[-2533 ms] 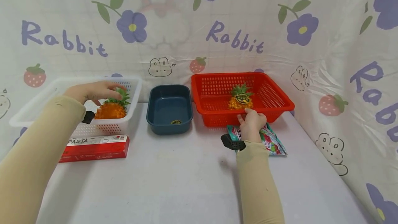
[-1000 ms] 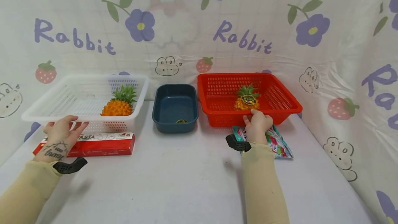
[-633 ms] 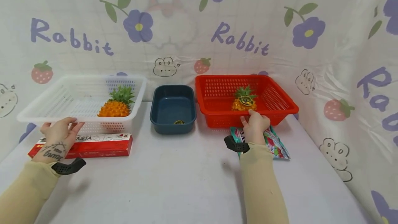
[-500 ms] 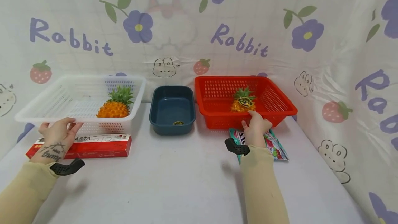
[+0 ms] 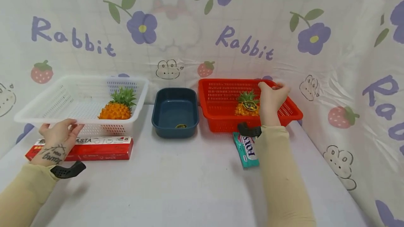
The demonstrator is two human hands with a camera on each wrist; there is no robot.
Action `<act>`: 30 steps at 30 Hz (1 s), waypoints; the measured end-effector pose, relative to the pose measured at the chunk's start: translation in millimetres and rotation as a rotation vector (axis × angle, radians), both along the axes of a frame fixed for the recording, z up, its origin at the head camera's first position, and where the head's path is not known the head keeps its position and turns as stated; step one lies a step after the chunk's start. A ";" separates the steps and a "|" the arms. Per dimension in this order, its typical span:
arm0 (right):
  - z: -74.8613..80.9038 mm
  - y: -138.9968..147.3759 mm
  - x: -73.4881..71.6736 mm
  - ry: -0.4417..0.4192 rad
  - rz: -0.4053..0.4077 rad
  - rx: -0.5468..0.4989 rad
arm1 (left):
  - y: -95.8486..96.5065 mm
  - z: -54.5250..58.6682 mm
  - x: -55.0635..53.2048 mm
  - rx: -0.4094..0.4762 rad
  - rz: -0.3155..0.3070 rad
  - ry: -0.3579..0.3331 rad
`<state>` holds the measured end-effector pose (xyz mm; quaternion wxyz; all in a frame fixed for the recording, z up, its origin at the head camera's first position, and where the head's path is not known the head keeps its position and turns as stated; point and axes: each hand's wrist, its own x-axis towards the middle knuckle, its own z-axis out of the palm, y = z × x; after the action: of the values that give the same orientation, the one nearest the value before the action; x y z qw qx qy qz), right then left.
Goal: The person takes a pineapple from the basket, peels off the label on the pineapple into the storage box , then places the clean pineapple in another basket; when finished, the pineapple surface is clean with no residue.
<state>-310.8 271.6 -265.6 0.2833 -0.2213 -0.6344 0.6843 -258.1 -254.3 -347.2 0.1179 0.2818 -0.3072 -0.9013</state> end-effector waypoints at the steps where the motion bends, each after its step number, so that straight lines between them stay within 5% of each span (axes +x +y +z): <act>1: 6.3 -0.9 -3.3 0.006 0.015 0.082 | 0.3 -0.6 -0.1 -0.005 0.001 0.003; 8: 35.1 -7.3 -30.8 -0.036 0.168 0.596 | 0.0 -3.5 0.0 -0.027 0.017 0.002; 16: 41.2 -3.2 -58.4 -0.138 0.338 1.100 | 1.4 -3.5 -1.0 -0.055 0.009 0.053; 25: 23.4 -4.6 -83.5 -0.337 0.465 1.381 | 0.1 -3.8 -1.6 -0.065 0.016 0.096; 30: 13.1 -8.4 -89.0 -0.464 0.528 1.360 | 0.0 -5.4 -3.0 -0.073 0.024 0.067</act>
<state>-399.7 263.3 -252.4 0.0438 0.0229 -0.9910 0.1243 -261.1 -254.3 -352.6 0.1494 0.2506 -0.3323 -0.8969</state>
